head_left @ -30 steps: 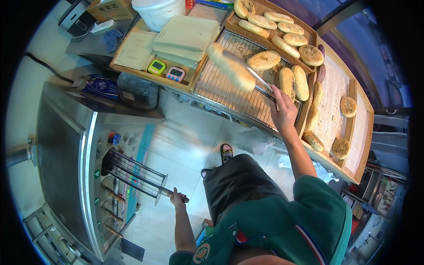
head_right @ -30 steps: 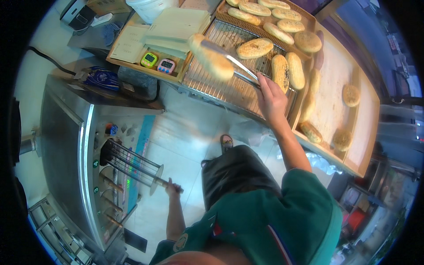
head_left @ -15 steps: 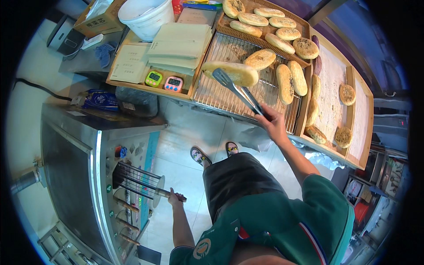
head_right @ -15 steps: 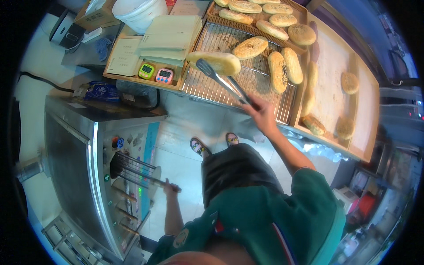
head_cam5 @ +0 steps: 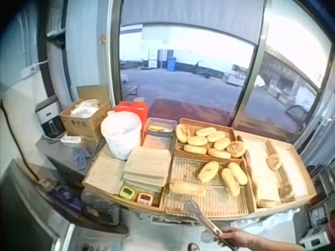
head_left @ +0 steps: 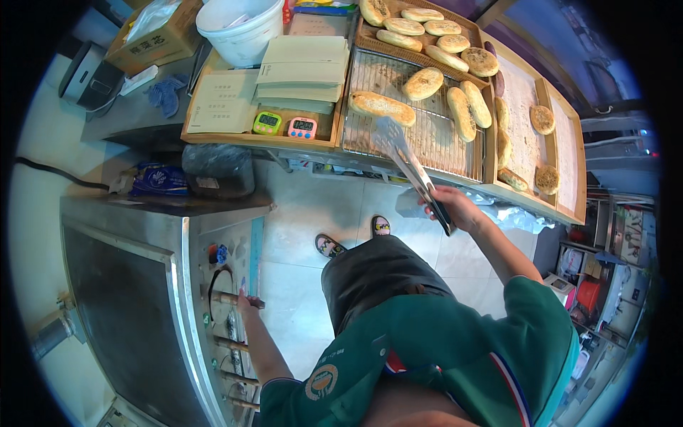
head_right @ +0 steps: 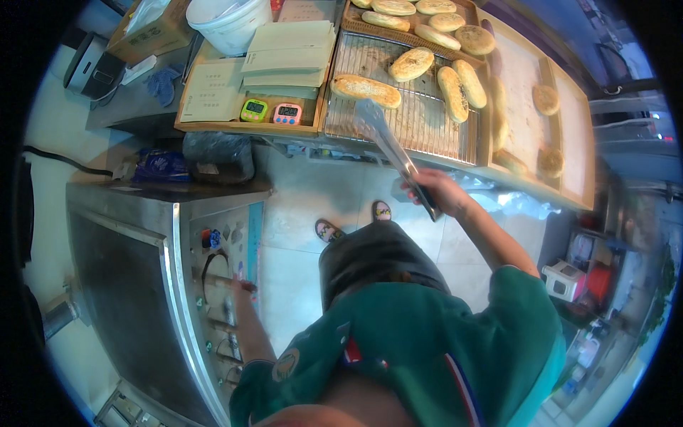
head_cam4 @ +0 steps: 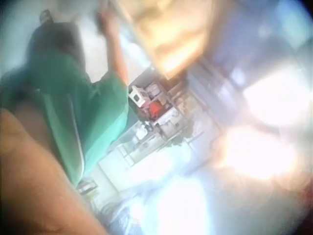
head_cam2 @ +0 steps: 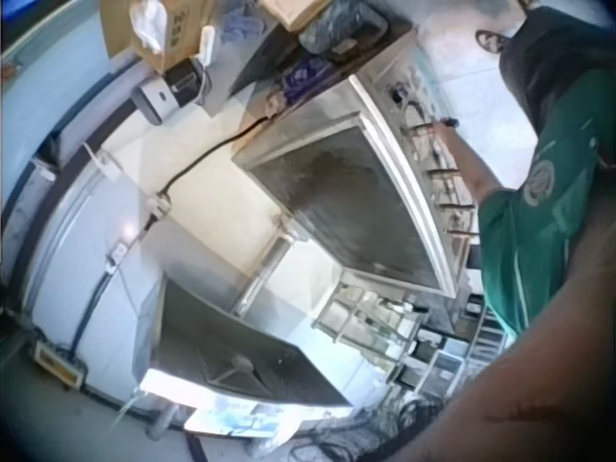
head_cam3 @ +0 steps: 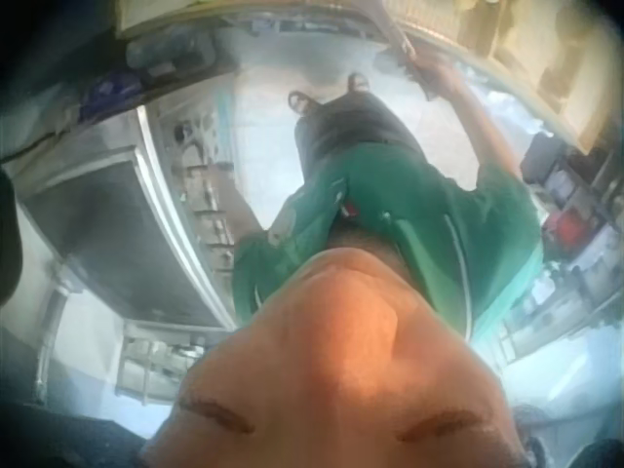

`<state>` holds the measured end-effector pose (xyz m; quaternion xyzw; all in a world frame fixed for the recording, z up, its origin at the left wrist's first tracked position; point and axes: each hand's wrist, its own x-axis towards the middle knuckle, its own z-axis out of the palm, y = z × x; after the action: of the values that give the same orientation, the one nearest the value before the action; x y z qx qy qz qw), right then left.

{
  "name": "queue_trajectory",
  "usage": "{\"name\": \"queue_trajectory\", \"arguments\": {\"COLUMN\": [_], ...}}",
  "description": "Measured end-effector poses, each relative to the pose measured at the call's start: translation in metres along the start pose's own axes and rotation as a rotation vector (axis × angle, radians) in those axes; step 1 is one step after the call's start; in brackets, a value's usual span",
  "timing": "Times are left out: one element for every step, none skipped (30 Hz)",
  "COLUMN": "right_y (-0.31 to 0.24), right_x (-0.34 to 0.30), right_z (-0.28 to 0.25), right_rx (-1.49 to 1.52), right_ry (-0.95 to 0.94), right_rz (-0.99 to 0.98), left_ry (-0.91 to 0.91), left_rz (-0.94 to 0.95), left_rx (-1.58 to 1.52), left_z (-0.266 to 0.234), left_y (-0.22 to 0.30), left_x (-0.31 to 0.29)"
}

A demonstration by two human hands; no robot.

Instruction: The person uses tongs to transfer freshly baked bread rolls from a vertical rotating rack onto a wooden tray. They then use the tongs to arrange the rolls neatly on the tray.

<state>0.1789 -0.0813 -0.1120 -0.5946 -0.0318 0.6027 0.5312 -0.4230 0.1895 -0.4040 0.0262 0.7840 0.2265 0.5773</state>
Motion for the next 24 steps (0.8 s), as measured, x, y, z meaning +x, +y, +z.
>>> {"name": "queue_trajectory", "arguments": {"right_y": [0.013, 0.025, 0.029, 0.032, 0.032, 0.035, 0.039, 0.041, 0.043, 0.043, 0.044, 0.049, 0.052, 0.052, 0.057, 0.062, 0.061, 0.061, 0.061, 0.063, 0.06, 0.059, 0.057, 0.057], "right_x": [-0.013, -0.021, -0.028, -0.036, -0.042, -0.048, -0.052, -0.052, -0.052, -0.053, -0.056, -0.056, -0.054, -0.049, -0.047, -0.045, -0.043, -0.041, -0.04, -0.039, -0.038, -0.039, -0.039, -0.041], "right_z": [-0.004, -0.012, -0.009, -0.004, 0.001, 0.004, 0.007, 0.009, 0.012, 0.014, 0.013, 0.01, 0.008, 0.007, 0.004, -0.002, -0.005, -0.005, -0.008, -0.015, -0.021, -0.029, -0.039, -0.049], "right_rx": [-0.035, -0.059, -0.082, -0.079, -0.111, -0.137, -0.164, -0.182, -0.179, -0.177, -0.171, -0.151, -0.14, -0.137, -0.135, -0.112, -0.112, -0.11, -0.108, -0.104, -0.081, -0.059, -0.035, -0.013], "right_ry": [0.061, 0.079, 0.09, 0.094, 0.083, 0.073, 0.062, 0.056, 0.049, 0.041, 0.039, 0.008, -0.008, -0.043, -0.049, -0.057, -0.027, 0.012, 0.053, 0.112, 0.145, 0.18, 0.212, 0.261], "right_rz": [-0.013, -0.031, -0.049, -0.077, -0.098, -0.111, -0.124, -0.106, -0.074, -0.042, -0.013, -0.037, -0.066, -0.093, -0.118, -0.13, -0.174, -0.217, -0.254, -0.283, -0.285, -0.309, -0.341, -0.345], "left_ry": [0.024, 0.009, -0.001, -0.011, -0.058, -0.098, -0.137, -0.242, -0.217, -0.184, -0.144, -0.16, -0.16, -0.437, -0.456, -0.478, -0.526, -0.608, -0.699, -0.772, -0.821, -0.862, -0.821, -0.844], "left_rz": [0.0, -0.024, -0.043, -0.062, -0.031, -0.001, 0.029, -0.028, -0.101, -0.175, -0.247, -0.149, -0.047, 0.887, 0.845, 0.9, 1.101, 1.335, 1.567, 1.789, 1.967, 2.093, 2.185, 2.2], "left_rx": [-0.006, 0.012, 0.027, 0.04, 0.064, 0.094, 0.121, 0.191, 0.52, 0.846, 1.179, 1.576, 1.967, 2.325, 2.295, 2.162, 1.996, 1.822, 1.643, 1.485, 1.36, 1.276, 1.259, 1.3], "left_z": [0.004, 0.004, 0.0, -0.004, -0.002, -0.004, -0.008, -0.026, -0.025, -0.029, -0.017, 0.008, 0.025, 0.001, 0.034, 0.078, 0.113, 0.156, 0.206, 0.255, 0.3, 0.346, 0.382, 0.414], "left_y": [0.012, 0.02, 0.027, 0.032, 0.033, 0.03, 0.03, 0.037, 0.046, 0.051, 0.059, 0.052, 0.046, 0.037, 0.028, 0.02, 0.014, 0.01, 0.009, 0.01, 0.011, 0.008, 0.004, 0.003], "left_x": [0.005, 0.011, 0.018, 0.023, 0.022, 0.018, 0.013, 0.016, 0.003, -0.013, -0.05, -0.102, -0.142, -0.109, -0.132, -0.161, -0.186, -0.211, -0.244, -0.28, -0.317, -0.352, -0.386, -0.412]}}
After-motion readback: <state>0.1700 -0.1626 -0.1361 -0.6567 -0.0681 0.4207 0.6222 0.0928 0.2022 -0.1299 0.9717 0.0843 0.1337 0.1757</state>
